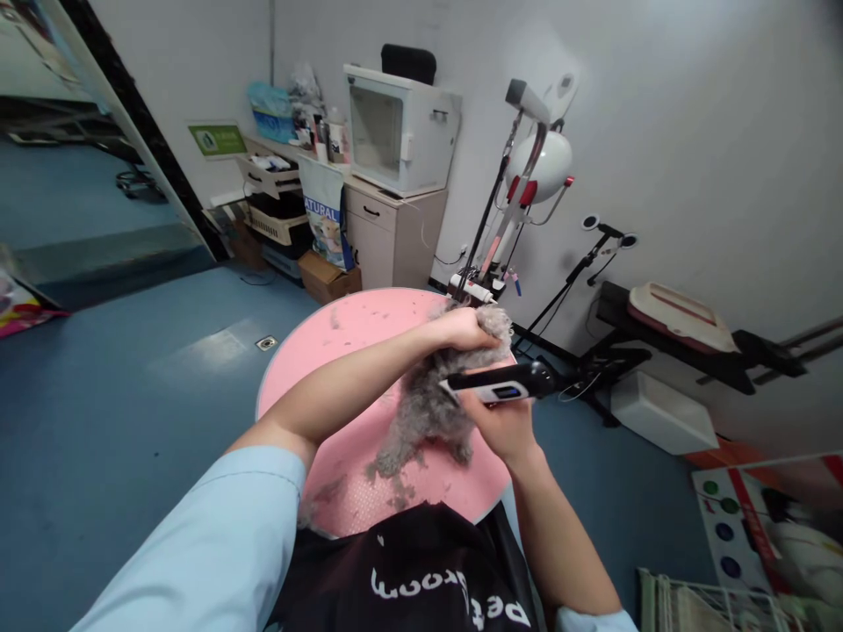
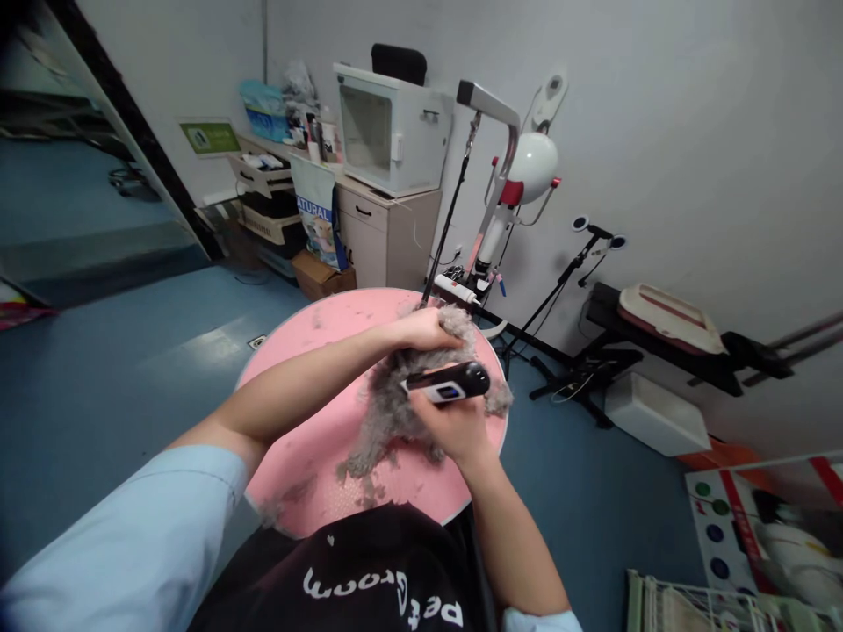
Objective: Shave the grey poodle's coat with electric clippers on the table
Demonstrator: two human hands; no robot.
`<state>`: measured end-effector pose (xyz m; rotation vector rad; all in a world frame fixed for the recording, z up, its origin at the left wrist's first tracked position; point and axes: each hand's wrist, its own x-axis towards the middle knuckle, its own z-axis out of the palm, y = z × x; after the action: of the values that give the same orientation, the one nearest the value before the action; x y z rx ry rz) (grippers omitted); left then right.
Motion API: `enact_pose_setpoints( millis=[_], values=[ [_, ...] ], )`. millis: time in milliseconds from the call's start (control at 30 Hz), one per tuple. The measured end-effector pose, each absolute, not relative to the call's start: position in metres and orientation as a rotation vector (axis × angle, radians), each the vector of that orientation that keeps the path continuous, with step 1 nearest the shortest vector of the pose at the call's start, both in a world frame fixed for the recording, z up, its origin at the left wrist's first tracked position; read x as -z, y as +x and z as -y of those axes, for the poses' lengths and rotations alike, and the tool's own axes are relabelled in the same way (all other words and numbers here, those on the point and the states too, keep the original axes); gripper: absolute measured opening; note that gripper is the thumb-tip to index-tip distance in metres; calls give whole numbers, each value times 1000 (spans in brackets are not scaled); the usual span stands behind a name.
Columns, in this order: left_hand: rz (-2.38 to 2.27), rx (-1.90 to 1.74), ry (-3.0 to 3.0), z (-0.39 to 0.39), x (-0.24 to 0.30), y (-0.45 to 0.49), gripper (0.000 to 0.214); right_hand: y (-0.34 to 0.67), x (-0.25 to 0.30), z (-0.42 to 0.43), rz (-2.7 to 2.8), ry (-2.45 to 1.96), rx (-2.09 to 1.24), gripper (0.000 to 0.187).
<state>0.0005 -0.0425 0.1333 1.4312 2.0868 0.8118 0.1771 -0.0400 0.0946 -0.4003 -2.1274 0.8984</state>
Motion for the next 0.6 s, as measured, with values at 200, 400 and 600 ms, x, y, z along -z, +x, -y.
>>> enact_pose_setpoints(
  millis=[200, 400, 600],
  values=[
    [-2091, -813, 1373, 45, -135, 0, 39, 176, -90, 35, 1760, -501, -743, 15],
    [-2098, -774, 1439, 45, -135, 0, 36, 170, -94, 49, 2065, -390, -809, 22],
    [-2047, -851, 1443, 42, -130, -1, 34, 163, -96, 50, 1825, -507, -662, 14]
  ],
)
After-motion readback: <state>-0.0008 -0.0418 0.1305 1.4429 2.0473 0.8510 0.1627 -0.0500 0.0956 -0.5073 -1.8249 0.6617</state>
